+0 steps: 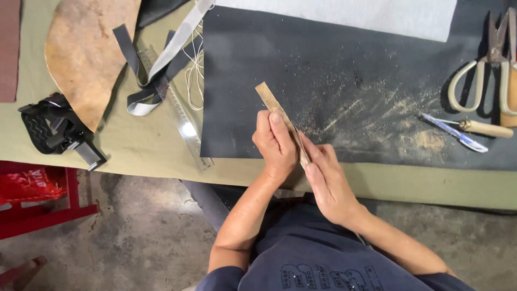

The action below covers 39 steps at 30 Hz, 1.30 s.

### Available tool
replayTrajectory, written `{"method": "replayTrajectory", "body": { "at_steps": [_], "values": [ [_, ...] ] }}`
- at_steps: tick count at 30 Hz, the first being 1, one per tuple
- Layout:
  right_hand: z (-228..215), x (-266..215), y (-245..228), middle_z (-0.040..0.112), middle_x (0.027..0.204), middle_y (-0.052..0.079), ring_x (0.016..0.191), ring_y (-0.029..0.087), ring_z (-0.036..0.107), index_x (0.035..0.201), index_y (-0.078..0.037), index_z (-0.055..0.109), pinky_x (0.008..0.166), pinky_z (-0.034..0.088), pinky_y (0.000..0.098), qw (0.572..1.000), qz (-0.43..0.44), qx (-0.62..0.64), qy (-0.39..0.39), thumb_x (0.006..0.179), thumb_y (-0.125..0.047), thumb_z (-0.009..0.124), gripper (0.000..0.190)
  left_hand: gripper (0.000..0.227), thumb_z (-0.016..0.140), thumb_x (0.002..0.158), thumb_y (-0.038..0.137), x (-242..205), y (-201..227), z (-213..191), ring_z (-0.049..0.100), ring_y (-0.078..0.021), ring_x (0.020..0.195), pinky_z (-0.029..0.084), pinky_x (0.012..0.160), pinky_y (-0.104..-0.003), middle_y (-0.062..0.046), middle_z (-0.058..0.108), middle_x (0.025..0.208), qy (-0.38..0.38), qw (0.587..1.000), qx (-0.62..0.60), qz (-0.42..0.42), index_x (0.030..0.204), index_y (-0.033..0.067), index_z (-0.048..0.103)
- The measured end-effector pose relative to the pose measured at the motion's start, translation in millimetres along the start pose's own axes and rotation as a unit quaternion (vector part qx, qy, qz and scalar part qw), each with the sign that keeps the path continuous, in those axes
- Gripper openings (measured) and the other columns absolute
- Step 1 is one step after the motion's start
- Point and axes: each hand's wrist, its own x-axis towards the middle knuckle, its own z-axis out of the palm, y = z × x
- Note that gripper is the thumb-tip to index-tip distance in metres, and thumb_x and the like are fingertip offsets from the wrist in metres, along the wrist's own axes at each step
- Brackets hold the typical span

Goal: Cutting a thin leather strip and sanding its edges to create a smooth finish.

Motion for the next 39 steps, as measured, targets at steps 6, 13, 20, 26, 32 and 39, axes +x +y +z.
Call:
{"method": "replayTrajectory", "body": {
  "at_steps": [6,13,20,26,32,39],
  "values": [
    [-5.9,47.2,22.4,0.045,0.113,0.016,0.097,0.026,0.048,0.161,-0.006,0.036,0.094,0.043,0.0407,0.997,-0.053,-0.030,0.057,0.113,-0.029,0.026,0.054,0.034,0.038,0.107,0.029,-52.6,-1.6,13.3,0.052,-0.0422,0.052,0.044,0.052,-0.041,-0.019,0.048,0.059,-0.090,0.995,-0.026,-0.033,0.084,0.0083,0.052],
    [4.7,14.2,21.0,0.048,0.104,0.015,0.091,0.029,0.050,0.160,-0.006,0.036,0.087,0.043,0.0423,0.999,0.031,0.011,-0.021,0.108,-0.029,0.026,0.057,0.036,0.034,0.111,0.027,-24.1,-10.9,1.5,0.054,-0.0235,0.045,0.047,0.052,-0.034,-0.008,0.056,0.053,-0.031,0.998,-0.010,-0.054,0.083,0.0123,0.051],
    [2.3,20.3,13.9,0.046,0.109,0.015,0.097,0.028,0.049,0.161,-0.005,0.034,0.091,0.042,0.0403,1.000,-0.018,0.013,0.007,0.110,-0.027,0.026,0.056,0.033,0.037,0.109,0.027,-5.9,2.7,4.6,0.050,-0.0381,0.050,0.044,0.052,-0.040,-0.018,0.050,0.058,-0.037,0.998,0.003,-0.042,0.082,0.0104,0.048],
    [-1.3,38.9,31.1,0.049,0.120,0.018,0.111,0.027,0.052,0.161,-0.006,0.034,0.100,0.041,0.0415,0.999,-0.020,0.032,0.032,0.113,-0.027,0.028,0.053,0.036,0.039,0.108,0.027,-41.8,-3.6,14.2,0.053,-0.0431,0.052,0.044,0.050,-0.040,-0.021,0.049,0.058,-0.075,0.995,0.012,-0.062,0.080,0.0084,0.051],
    [4.2,13.7,20.7,0.048,0.115,0.014,0.104,0.024,0.048,0.162,-0.004,0.031,0.096,0.040,0.0390,0.999,-0.028,0.024,-0.020,0.110,-0.024,0.024,0.056,0.033,0.037,0.109,0.027,8.7,-3.2,2.8,0.052,-0.0419,0.054,0.045,0.053,-0.043,-0.022,0.049,0.060,-0.016,0.998,0.024,-0.056,0.083,0.0088,0.048],
    [-9.3,65.3,-9.9,0.049,0.122,0.019,0.112,0.027,0.049,0.160,-0.004,0.034,0.103,0.039,0.0444,0.998,-0.046,0.047,0.023,0.116,-0.029,0.024,0.052,0.035,0.038,0.109,0.027,-31.4,11.4,20.3,0.054,-0.0435,0.054,0.044,0.051,-0.041,-0.020,0.049,0.060,-0.057,0.996,-0.002,-0.069,0.080,0.0098,0.048]
  ]
}}
